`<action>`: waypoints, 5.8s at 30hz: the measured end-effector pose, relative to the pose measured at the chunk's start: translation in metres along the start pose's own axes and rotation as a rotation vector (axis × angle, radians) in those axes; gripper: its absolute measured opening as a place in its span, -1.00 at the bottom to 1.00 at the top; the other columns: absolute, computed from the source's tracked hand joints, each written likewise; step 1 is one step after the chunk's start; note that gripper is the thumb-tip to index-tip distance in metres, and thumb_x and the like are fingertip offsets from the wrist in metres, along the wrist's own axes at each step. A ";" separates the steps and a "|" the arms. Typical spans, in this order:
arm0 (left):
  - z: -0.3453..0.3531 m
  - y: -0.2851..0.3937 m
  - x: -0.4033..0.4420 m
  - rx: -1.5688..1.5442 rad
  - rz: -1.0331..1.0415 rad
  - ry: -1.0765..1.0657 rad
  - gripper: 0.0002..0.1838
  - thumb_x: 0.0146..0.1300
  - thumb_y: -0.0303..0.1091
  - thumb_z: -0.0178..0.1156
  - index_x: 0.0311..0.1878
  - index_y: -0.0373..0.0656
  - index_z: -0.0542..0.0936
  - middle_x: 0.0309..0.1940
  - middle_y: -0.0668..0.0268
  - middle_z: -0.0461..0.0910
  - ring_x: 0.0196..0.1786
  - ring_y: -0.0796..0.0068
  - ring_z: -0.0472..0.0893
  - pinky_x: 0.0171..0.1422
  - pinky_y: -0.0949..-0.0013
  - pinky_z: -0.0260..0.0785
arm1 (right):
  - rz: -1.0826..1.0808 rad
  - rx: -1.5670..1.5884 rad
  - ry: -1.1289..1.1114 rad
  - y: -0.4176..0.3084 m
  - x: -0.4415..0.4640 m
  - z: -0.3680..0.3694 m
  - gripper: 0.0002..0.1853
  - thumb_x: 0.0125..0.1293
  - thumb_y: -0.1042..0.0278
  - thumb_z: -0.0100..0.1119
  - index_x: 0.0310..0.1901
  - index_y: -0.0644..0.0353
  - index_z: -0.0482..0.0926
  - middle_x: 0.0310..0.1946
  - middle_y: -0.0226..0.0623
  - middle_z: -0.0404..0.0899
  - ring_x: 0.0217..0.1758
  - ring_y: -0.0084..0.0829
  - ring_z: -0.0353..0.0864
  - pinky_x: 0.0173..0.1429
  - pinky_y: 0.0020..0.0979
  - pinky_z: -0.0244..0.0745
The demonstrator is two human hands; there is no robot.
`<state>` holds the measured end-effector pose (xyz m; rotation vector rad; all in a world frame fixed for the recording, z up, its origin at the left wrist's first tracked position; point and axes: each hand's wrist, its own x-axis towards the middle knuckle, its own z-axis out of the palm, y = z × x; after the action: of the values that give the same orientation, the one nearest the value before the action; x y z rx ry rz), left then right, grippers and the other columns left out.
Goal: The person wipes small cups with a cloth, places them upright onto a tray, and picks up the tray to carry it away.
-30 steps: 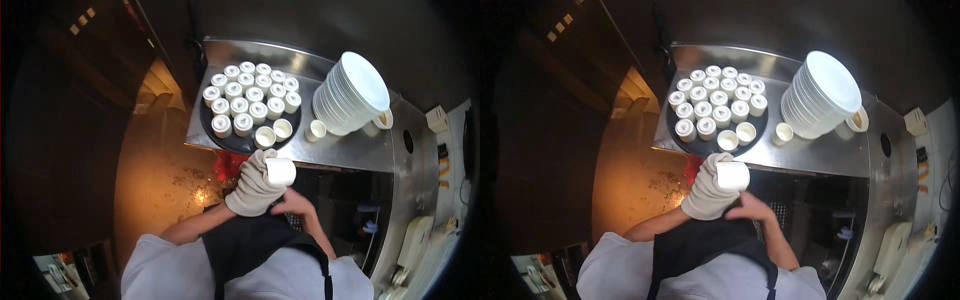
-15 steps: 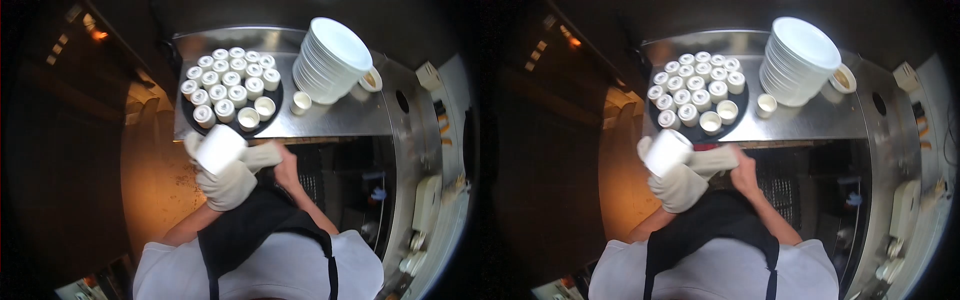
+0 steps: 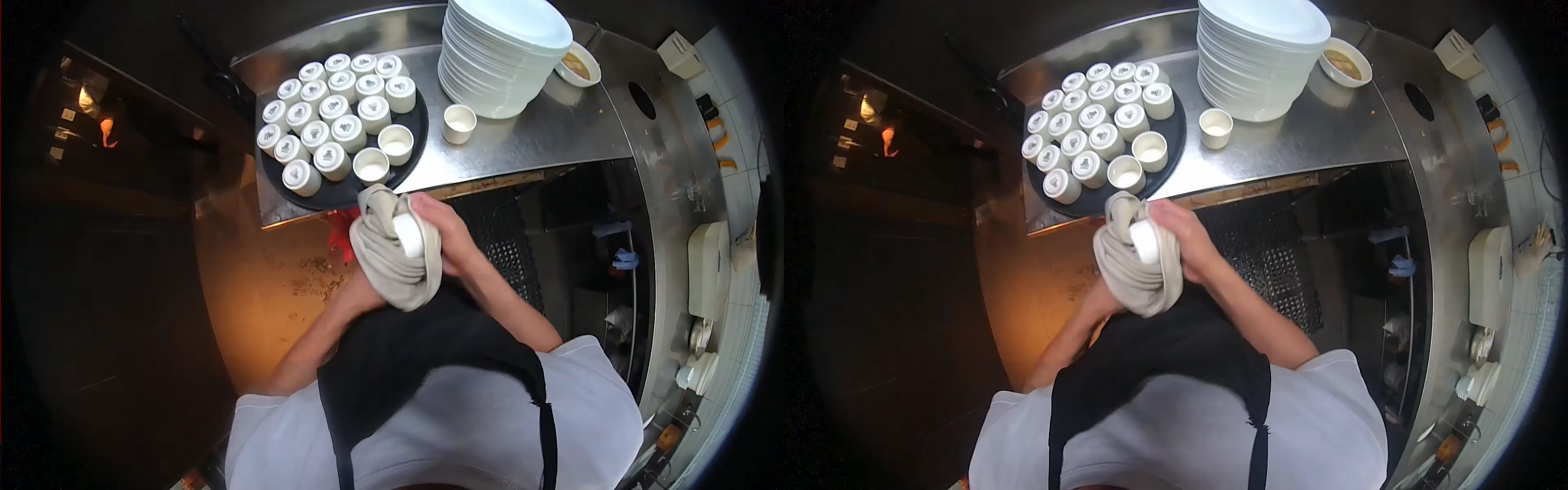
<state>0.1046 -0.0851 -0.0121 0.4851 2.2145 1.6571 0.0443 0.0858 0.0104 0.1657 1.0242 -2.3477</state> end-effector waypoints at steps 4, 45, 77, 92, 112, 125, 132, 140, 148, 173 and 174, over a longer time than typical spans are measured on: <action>-0.005 -0.001 0.005 -0.131 0.018 -0.010 -0.44 0.20 -0.40 0.30 0.29 -0.20 0.44 0.32 0.21 0.41 0.37 0.28 0.37 0.49 0.27 0.14 | -0.636 -0.820 -0.082 -0.007 -0.007 -0.007 -0.70 0.46 0.25 -0.02 -0.13 0.33 0.59 -0.15 -0.29 0.61 -0.17 -0.50 0.57 0.02 -0.48 0.42; 0.013 -0.085 -0.028 -1.455 0.195 0.502 -0.21 0.30 0.19 0.15 0.41 -0.14 0.27 0.40 0.13 0.33 0.39 0.12 0.39 0.45 -0.08 0.28 | -0.645 -1.466 0.097 -0.081 0.200 -0.072 -0.61 -0.01 0.15 0.43 -0.45 0.27 0.45 -0.36 0.06 0.59 -0.21 0.03 0.57 -0.07 -0.10 0.46; -0.018 -0.013 0.042 -1.119 0.316 0.737 -0.39 0.36 0.04 0.08 0.29 -0.23 0.33 0.20 0.15 0.47 0.19 0.16 0.51 0.33 0.07 0.37 | -0.307 -0.723 -0.556 -0.135 0.134 -0.008 -0.42 0.14 0.42 0.12 0.27 0.13 0.36 -0.02 -0.38 0.50 0.02 -0.46 0.52 0.11 -0.38 0.46; 0.016 0.011 -0.012 -0.094 -0.145 0.851 -0.44 0.15 -0.36 0.38 0.23 -0.21 0.46 0.16 0.19 0.51 0.20 0.29 0.51 0.30 0.22 0.37 | -0.494 -1.254 -1.029 -0.017 0.075 -0.028 -0.30 0.02 0.26 0.42 0.23 0.24 0.40 0.07 0.03 0.52 0.19 -0.07 0.52 0.24 -0.21 0.44; 0.017 0.019 0.050 0.725 0.154 0.326 -0.38 0.27 -0.34 0.25 0.37 -0.24 0.30 0.30 0.17 0.40 0.35 0.19 0.41 0.43 0.25 0.26 | -0.120 -0.611 -0.513 -0.066 0.094 -0.022 -0.76 0.15 0.33 0.16 -0.16 0.23 0.55 -0.21 -0.39 0.60 -0.10 -0.54 0.56 0.04 -0.46 0.45; 0.001 0.036 0.034 -0.082 0.006 0.617 -0.55 0.08 -0.50 0.34 0.09 -0.29 0.56 0.03 0.22 0.61 0.12 0.36 0.56 0.27 0.31 0.36 | -0.081 -0.861 -0.768 -0.022 0.053 -0.057 -0.50 0.20 0.22 0.30 0.12 0.29 0.49 -0.03 -0.09 0.58 0.08 -0.10 0.54 0.22 -0.20 0.39; -0.009 0.034 0.036 -0.169 0.110 0.531 -0.55 0.21 -0.39 0.24 0.17 -0.31 0.49 0.07 0.18 0.57 0.14 0.37 0.55 0.26 0.32 0.37 | 0.347 -0.648 -0.787 -0.097 0.083 -0.026 -0.35 0.47 -0.05 -0.06 0.42 0.18 0.15 0.24 -0.26 0.41 0.28 -0.44 0.40 0.31 -0.32 0.34; -0.004 0.007 0.005 -1.056 0.245 0.818 -0.53 0.47 -0.24 0.02 0.35 -0.24 0.32 0.22 0.12 0.47 0.22 0.28 0.53 0.29 0.23 0.43 | 0.193 -0.735 -0.589 -0.107 0.116 -0.016 -0.51 0.35 0.12 0.24 0.20 0.20 0.42 -0.01 -0.33 0.56 0.07 -0.54 0.50 0.13 -0.44 0.42; -0.003 0.019 -0.055 -1.139 0.329 1.108 -0.44 0.47 -0.04 -0.06 0.35 -0.26 0.31 0.27 0.06 0.44 0.26 0.13 0.50 0.31 0.14 0.44 | -0.797 -1.374 0.371 -0.139 0.290 -0.023 -0.48 -0.06 -0.05 0.46 -0.37 0.29 0.51 -0.34 0.03 0.64 -0.26 -0.05 0.64 -0.12 -0.18 0.50; 0.015 -0.039 -0.040 -1.412 0.348 0.611 -0.35 0.43 0.10 -0.02 0.39 -0.19 0.31 0.35 0.10 0.38 0.34 0.16 0.45 0.38 0.04 0.38 | -0.311 -1.720 0.202 -0.117 0.285 -0.055 0.02 -0.08 0.00 0.46 0.21 0.65 0.16 0.01 0.35 0.55 0.10 0.12 0.61 0.20 -0.18 0.51; 0.017 -0.037 -0.039 -1.367 0.320 0.643 -0.37 0.43 0.07 -0.01 0.38 -0.19 0.32 0.34 0.11 0.41 0.32 0.17 0.47 0.35 0.05 0.40 | -0.254 -1.725 0.215 -0.119 0.283 -0.048 0.01 -0.10 0.00 0.48 0.20 0.64 0.20 0.03 0.36 0.53 0.12 0.11 0.60 0.20 -0.18 0.51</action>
<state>0.1438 -0.0982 -0.0496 -0.1234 0.7368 3.2279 -0.2608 0.0569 -0.0395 -0.3994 2.7901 -0.8798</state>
